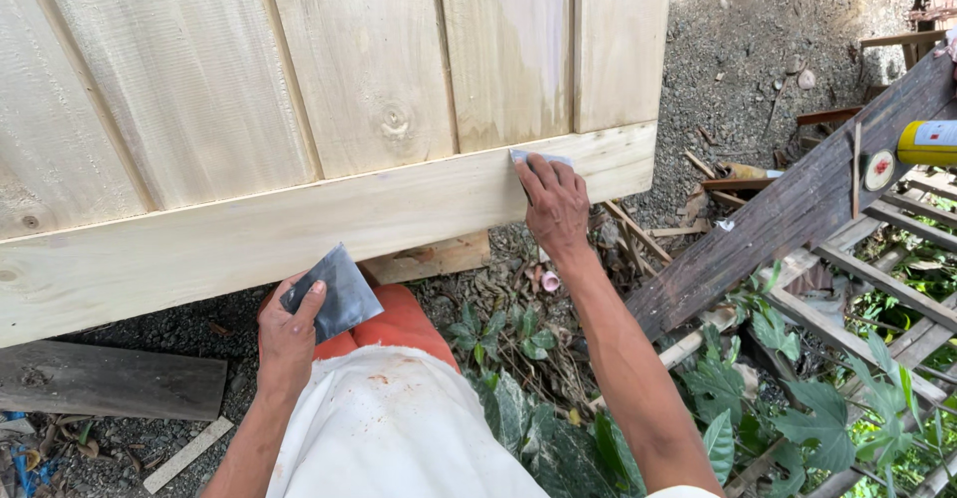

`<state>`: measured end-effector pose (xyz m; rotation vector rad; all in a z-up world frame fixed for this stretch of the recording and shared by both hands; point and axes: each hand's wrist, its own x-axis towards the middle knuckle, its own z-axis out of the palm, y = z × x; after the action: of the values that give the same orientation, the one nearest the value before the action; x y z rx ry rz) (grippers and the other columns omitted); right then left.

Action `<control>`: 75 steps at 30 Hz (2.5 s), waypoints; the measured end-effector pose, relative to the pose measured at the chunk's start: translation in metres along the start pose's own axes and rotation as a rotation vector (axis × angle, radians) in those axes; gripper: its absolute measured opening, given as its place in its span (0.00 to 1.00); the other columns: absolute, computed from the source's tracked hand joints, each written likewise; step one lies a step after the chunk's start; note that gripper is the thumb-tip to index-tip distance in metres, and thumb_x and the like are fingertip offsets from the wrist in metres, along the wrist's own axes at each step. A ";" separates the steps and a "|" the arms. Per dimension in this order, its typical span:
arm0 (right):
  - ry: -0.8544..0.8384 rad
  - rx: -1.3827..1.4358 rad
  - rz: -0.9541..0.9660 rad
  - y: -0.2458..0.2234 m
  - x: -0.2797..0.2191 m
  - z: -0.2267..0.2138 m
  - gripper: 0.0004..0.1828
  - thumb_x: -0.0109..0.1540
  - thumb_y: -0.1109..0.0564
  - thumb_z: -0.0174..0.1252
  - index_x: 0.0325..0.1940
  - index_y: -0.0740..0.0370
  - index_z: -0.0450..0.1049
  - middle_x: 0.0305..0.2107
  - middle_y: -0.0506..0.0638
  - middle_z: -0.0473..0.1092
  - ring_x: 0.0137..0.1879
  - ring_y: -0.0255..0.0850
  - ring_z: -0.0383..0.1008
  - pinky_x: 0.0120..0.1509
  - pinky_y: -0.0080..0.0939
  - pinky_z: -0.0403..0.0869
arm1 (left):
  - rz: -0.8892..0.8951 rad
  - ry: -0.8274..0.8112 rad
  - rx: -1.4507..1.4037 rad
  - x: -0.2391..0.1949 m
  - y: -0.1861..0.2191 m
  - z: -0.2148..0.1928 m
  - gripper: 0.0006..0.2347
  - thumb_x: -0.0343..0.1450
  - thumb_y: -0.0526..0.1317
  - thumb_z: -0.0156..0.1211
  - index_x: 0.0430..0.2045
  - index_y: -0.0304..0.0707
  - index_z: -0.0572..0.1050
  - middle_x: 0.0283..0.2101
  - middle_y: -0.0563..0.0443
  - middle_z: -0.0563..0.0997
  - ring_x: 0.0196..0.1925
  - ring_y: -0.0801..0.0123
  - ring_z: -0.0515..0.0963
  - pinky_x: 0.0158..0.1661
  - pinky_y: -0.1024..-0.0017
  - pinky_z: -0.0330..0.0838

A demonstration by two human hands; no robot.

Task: The person sands the surface of a wooden structure using a sanding block. They move the block back and forth along the wood grain, smoothing the surface of the planks and the frame.

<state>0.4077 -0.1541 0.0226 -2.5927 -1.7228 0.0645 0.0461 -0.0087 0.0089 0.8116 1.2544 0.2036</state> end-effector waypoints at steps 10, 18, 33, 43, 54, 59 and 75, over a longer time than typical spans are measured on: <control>-0.016 0.035 0.035 0.009 -0.001 -0.004 0.25 0.58 0.66 0.58 0.60 0.56 0.75 0.56 0.50 0.72 0.60 0.50 0.71 0.59 0.53 0.69 | -0.054 -0.002 -0.081 0.000 -0.014 0.004 0.17 0.73 0.41 0.62 0.53 0.27 0.77 0.42 0.56 0.78 0.41 0.79 0.70 0.43 0.81 0.64; -0.005 -0.014 -0.001 0.010 -0.005 0.003 0.28 0.57 0.67 0.58 0.62 0.54 0.74 0.59 0.49 0.70 0.60 0.49 0.69 0.61 0.53 0.68 | -0.096 -0.020 -0.153 0.001 -0.012 0.010 0.20 0.69 0.42 0.64 0.52 0.27 0.76 0.45 0.57 0.81 0.46 0.81 0.75 0.49 0.82 0.67; -0.133 0.212 0.294 -0.052 0.012 0.004 0.25 0.55 0.62 0.59 0.56 0.50 0.75 0.49 0.46 0.74 0.52 0.48 0.72 0.54 0.53 0.69 | -0.167 -0.039 -0.279 0.006 -0.007 0.022 0.19 0.70 0.34 0.61 0.56 0.27 0.73 0.50 0.48 0.80 0.49 0.70 0.79 0.51 0.70 0.74; -0.016 0.680 0.143 -0.176 -0.050 -0.068 0.21 0.64 0.62 0.59 0.62 0.62 0.70 0.54 0.57 0.73 0.51 0.52 0.75 0.53 0.51 0.76 | -0.271 -0.127 -0.417 0.028 0.000 0.064 0.17 0.71 0.31 0.59 0.56 0.27 0.74 0.50 0.45 0.80 0.47 0.67 0.81 0.50 0.68 0.76; -0.030 1.049 0.452 -0.140 -0.072 -0.079 0.19 0.70 0.51 0.54 0.60 0.63 0.73 0.42 0.57 0.78 0.45 0.52 0.77 0.48 0.46 0.76 | -0.151 -0.272 -0.408 -0.003 0.053 0.049 0.16 0.71 0.32 0.62 0.54 0.28 0.75 0.46 0.45 0.82 0.45 0.64 0.82 0.48 0.64 0.77; -0.380 0.868 0.190 -0.154 -0.078 -0.063 0.19 0.70 0.46 0.52 0.55 0.60 0.78 0.35 0.58 0.77 0.39 0.47 0.78 0.45 0.44 0.75 | 0.062 -0.194 -0.624 -0.004 0.041 0.065 0.13 0.69 0.31 0.65 0.48 0.28 0.77 0.44 0.50 0.83 0.43 0.69 0.81 0.48 0.70 0.76; -0.333 1.719 0.625 -0.284 0.025 -0.051 0.18 0.57 0.65 0.65 0.50 0.72 0.75 0.37 0.55 0.77 0.40 0.39 0.79 0.44 0.38 0.79 | 0.305 0.133 -0.960 -0.044 0.064 -0.052 0.15 0.72 0.42 0.60 0.51 0.36 0.73 0.48 0.51 0.79 0.48 0.67 0.81 0.49 0.63 0.79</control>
<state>0.1586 -0.0217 0.0858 -1.5059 -0.2222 1.2964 0.0030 0.0352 0.0791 0.1395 0.9754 1.0302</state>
